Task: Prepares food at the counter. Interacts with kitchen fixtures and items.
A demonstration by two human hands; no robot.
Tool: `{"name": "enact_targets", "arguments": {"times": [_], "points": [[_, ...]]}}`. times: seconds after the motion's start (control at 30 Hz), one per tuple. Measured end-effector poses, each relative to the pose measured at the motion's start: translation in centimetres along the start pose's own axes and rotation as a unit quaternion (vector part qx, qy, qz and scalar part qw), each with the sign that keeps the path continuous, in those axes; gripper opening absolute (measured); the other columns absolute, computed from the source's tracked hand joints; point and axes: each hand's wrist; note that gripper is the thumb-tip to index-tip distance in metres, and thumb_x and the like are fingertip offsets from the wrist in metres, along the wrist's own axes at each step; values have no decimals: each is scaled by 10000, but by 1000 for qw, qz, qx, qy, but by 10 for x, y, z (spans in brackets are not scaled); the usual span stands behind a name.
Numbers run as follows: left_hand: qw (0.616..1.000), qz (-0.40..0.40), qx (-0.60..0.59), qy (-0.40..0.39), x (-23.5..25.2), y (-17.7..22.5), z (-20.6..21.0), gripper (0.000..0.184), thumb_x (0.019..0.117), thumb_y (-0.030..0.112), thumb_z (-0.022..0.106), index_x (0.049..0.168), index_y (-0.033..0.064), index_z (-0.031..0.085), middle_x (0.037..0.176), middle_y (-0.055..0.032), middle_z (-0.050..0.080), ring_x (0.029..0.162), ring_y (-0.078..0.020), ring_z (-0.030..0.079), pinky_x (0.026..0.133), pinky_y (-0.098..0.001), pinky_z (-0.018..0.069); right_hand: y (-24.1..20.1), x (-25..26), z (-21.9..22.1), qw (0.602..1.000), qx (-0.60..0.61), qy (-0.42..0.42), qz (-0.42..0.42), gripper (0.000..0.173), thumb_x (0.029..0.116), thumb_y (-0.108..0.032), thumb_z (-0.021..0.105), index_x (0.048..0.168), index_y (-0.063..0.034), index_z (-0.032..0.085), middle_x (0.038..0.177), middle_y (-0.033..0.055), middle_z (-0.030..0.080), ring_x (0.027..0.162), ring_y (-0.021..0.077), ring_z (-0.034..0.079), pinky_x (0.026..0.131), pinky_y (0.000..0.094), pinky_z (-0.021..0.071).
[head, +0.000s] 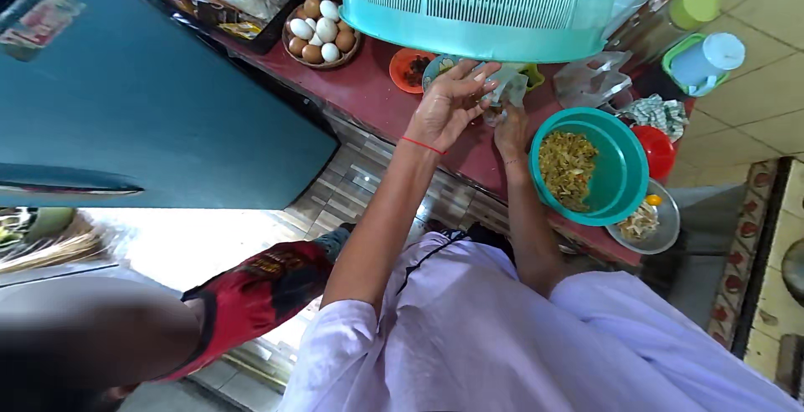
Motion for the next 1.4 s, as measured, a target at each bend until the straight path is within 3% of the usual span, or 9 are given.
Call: {"name": "enact_targets", "arguments": {"times": [0.13, 0.27, 0.43, 0.67, 0.77, 0.93, 1.2, 1.3, 1.4], "points": [[1000, -6, -3, 11, -7, -6, -6, 366, 1020, 46, 429, 1378, 50, 503, 1315, -94, 654, 1039, -119, 673, 861, -262, 548, -9, -29, -9, 998, -2, -47, -52, 372, 952, -38, 621, 1322, -38, 669, 1388, 256, 596, 1320, 444, 546, 1092, 589, 448], [1000, -7, -9, 25, -18, -21, -24, 382, 1009, 49, 440, 1385, 54, 508, 1307, -83, 656, 1030, -122, 671, 863, -270, 551, -7, -69, -15, 986, 43, -124, -98, 296, 996, -73, 599, 1270, -8, 690, 1372, 230, 610, 1286, 398, 583, 1095, 547, 471], [998, -40, -22, 49, -33, -51, -52, 369, 1021, 28, 419, 1379, 41, 507, 1267, -88, 675, 978, -105, 682, 817, -245, 557, 9, -107, -15, 967, 52, -220, -118, 284, 1021, -106, 591, 1278, -33, 688, 1276, 206, 664, 1147, 364, 658, 1000, 539, 532], [989, -105, -34, 100, -43, -110, -84, 404, 1016, 24, 451, 1418, 43, 480, 1247, -91, 677, 938, -110, 673, 801, -263, 551, 8, -127, -16, 922, -17, -375, -93, 318, 1055, -123, 521, 1312, -14, 674, 1321, 214, 662, 1238, 358, 629, 1104, 500, 460], [983, -125, -34, 130, -43, -128, -93, 369, 1025, 26, 445, 1390, 41, 498, 1233, -88, 676, 932, -106, 668, 802, -263, 545, 13, -135, -13, 913, -9, -391, -113, 336, 1051, -91, 490, 1324, 14, 657, 1295, 236, 665, 1217, 354, 638, 1100, 477, 467], [980, -122, 16, 154, -35, -126, -104, 369, 1019, 21, 460, 1385, 42, 505, 1252, -92, 666, 934, -102, 649, 787, -262, 525, 15, -139, -4, 894, -52, -428, -118, 357, 1049, -103, 481, 1355, -19, 643, 1304, 218, 671, 1211, 356, 650, 1088, 502, 478], [968, -169, 44, 178, -21, -148, -128, 260, 1026, 48, 506, 1279, 31, 565, 1108, -83, 671, 831, -113, 622, 743, -285, 522, 11, -140, -2, 885, -71, -442, -125, 343, 1050, -109, 515, 1356, -18, 642, 1328, 217, 655, 1235, 345, 636, 1105, 473, 469], [961, -204, 20, 187, -12, -162, -131, 301, 1022, 39, 518, 1320, 3, 542, 1153, -115, 661, 926, -147, 625, 822, -324, 511, 15, -139, -3, 887, -78, -441, -117, 336, 1053, -146, 533, 1345, -37, 657, 1321, 211, 664, 1221, 353, 647, 1094, 515, 477], [954, -228, 18, 196, -9, -174, -140, 306, 1022, 94, 533, 1315, 9, 552, 1130, -113, 658, 900, -145, 618, 802, -320, 513, 16, -140, -4, 887, -72, -436, -135, 331, 1053, -180, 553, 1335, -63, 680, 1283, 215, 688, 1200, 382, 657, 1072, 578, 483]]}}
Point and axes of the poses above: each hand's wrist, its own x-axis towards the middle knuckle, its own z-axis out of the palm, y = z × x
